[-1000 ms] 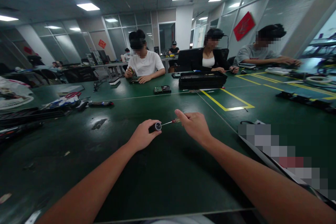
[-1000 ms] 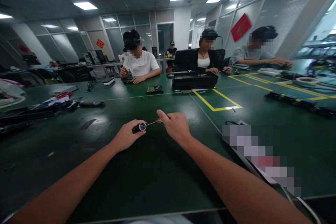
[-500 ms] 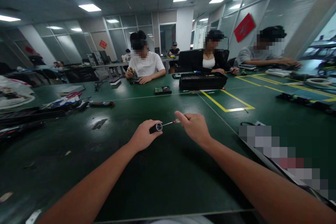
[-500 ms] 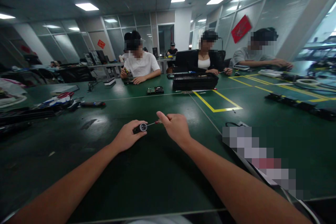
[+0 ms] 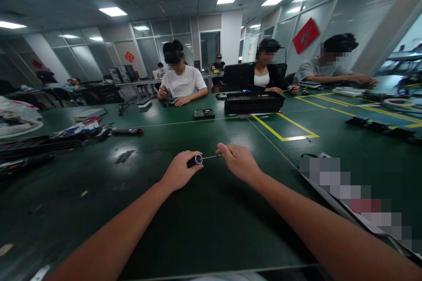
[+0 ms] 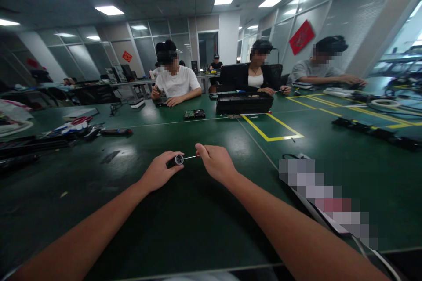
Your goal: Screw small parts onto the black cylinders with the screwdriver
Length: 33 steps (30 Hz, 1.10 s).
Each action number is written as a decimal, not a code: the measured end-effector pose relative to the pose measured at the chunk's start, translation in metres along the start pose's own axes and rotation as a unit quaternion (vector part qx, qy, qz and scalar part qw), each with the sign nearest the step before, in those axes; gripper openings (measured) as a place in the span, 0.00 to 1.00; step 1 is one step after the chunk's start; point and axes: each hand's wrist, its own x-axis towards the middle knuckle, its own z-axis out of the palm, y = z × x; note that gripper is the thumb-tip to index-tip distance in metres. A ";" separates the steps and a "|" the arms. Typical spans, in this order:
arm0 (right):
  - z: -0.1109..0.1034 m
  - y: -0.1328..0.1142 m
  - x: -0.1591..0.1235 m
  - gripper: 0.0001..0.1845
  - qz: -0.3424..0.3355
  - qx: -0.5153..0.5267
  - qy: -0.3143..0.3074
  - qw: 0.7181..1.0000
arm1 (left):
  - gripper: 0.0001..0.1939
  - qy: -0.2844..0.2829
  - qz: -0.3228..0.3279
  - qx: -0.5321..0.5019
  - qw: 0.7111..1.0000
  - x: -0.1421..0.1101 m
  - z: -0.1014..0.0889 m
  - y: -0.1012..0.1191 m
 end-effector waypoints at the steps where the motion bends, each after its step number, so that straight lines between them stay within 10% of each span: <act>1: 0.001 0.001 0.001 0.26 0.009 0.001 0.005 1.000 | 0.18 0.003 -0.002 0.001 1.000 0.000 0.000 0.000; 33: 0.008 0.007 0.000 0.18 0.031 0.073 0.010 0.997 | 0.16 -0.022 0.014 0.052 0.998 -0.001 0.000 0.006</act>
